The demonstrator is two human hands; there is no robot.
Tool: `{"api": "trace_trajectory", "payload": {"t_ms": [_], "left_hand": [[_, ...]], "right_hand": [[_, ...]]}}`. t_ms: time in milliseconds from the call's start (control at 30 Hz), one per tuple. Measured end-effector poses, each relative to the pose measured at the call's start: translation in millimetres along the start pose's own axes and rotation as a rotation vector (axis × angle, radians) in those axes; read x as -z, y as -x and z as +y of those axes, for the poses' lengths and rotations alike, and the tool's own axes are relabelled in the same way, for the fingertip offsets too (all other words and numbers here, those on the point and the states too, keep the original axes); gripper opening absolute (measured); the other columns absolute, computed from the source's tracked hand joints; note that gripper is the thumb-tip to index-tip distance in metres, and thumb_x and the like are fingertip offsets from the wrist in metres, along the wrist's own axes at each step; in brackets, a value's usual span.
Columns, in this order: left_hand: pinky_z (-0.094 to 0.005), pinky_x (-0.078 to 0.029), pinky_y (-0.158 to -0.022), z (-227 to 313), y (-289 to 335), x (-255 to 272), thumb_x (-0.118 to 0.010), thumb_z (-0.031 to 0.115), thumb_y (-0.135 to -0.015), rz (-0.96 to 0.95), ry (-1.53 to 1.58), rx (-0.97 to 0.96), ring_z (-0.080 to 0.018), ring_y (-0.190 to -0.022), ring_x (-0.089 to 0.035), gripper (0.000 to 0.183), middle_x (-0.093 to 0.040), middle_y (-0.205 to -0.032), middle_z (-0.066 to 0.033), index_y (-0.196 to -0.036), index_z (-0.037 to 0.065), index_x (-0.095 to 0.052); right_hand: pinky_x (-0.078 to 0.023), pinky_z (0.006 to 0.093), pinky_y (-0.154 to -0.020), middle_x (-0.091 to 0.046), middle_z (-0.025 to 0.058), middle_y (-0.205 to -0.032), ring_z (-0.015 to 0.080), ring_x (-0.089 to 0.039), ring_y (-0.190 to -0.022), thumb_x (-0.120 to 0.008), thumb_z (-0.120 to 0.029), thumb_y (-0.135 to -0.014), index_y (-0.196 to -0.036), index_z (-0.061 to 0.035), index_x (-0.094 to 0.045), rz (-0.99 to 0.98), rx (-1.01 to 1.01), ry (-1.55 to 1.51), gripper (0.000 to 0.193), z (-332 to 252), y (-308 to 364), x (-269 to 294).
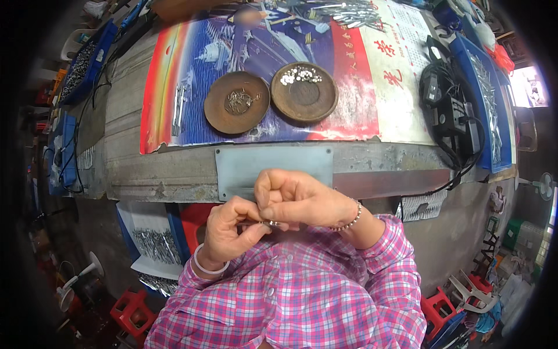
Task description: The person picks small metal and plastic components from shallow bowls and assembles them together by hand.
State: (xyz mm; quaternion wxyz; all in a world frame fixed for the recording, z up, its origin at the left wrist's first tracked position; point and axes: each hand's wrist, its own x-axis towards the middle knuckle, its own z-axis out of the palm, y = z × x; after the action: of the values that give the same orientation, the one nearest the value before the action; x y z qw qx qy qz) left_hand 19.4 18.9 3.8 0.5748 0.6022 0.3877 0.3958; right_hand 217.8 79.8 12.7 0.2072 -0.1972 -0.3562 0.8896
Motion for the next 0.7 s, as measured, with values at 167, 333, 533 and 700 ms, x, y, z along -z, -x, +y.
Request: {"api": "trace_trajectory", "payload": {"t_ms": [167, 333, 533, 700], "left_hand": [[-0.0201, -0.048, -0.054, 13, -1, 0, -0.071, -0.003, -0.077, -0.020, 0.030, -0.025, -0.0063, -0.064, -0.063, 0.018, -0.067, -0.072, -0.0062, -0.085, 0.001, -0.055], [-0.0205, -0.048, -0.053, 7, 5, -5, -0.072, -0.002, -0.076, -0.002, -0.041, -0.091, -0.0071, -0.062, -0.062, 0.018, -0.066, -0.071, -0.0063, -0.084, 0.000, -0.056], [-0.0321, -0.049, -0.052, -8, 7, -5, -0.070, 0.000, -0.074, 0.118, -0.314, -0.107, -0.0239, -0.058, -0.064, 0.020, -0.063, -0.071, -0.0115, -0.090, -0.001, -0.061], [-0.0293, -0.046, -0.048, -7, 1, 1, -0.071, -0.002, -0.071, 0.225, -0.634, -0.449, -0.0195, -0.053, -0.058, 0.023, -0.062, -0.073, -0.0077, -0.090, 0.003, -0.058]], "right_hand": [[-0.040, 0.0205, -0.060, -0.051, -0.0023, -0.078, 0.0058, -0.048, -0.067, -0.054, -0.007, -0.093, -0.096, -0.0036, -0.049, -0.239, -0.084, 0.119, 0.007, -6, -3, 5], [-0.041, 0.0264, -0.058, -0.052, 0.0009, -0.075, 0.0099, -0.052, -0.066, -0.056, -0.009, -0.093, -0.097, -0.0033, -0.047, -0.417, -0.006, 0.497, 0.011, -23, -12, 7], [-0.044, 0.0477, -0.056, -0.061, 0.0163, -0.074, 0.0416, -0.059, -0.069, -0.056, -0.012, -0.088, -0.100, -0.0056, -0.043, -0.236, -0.103, 1.334, 0.019, -49, -2, -30], [-0.051, 0.0341, -0.058, -0.064, 0.0108, -0.074, 0.0254, -0.066, -0.068, -0.057, -0.013, -0.092, -0.097, -0.0016, -0.051, -0.027, -0.018, 1.004, 0.015, -37, -1, -14]]}}
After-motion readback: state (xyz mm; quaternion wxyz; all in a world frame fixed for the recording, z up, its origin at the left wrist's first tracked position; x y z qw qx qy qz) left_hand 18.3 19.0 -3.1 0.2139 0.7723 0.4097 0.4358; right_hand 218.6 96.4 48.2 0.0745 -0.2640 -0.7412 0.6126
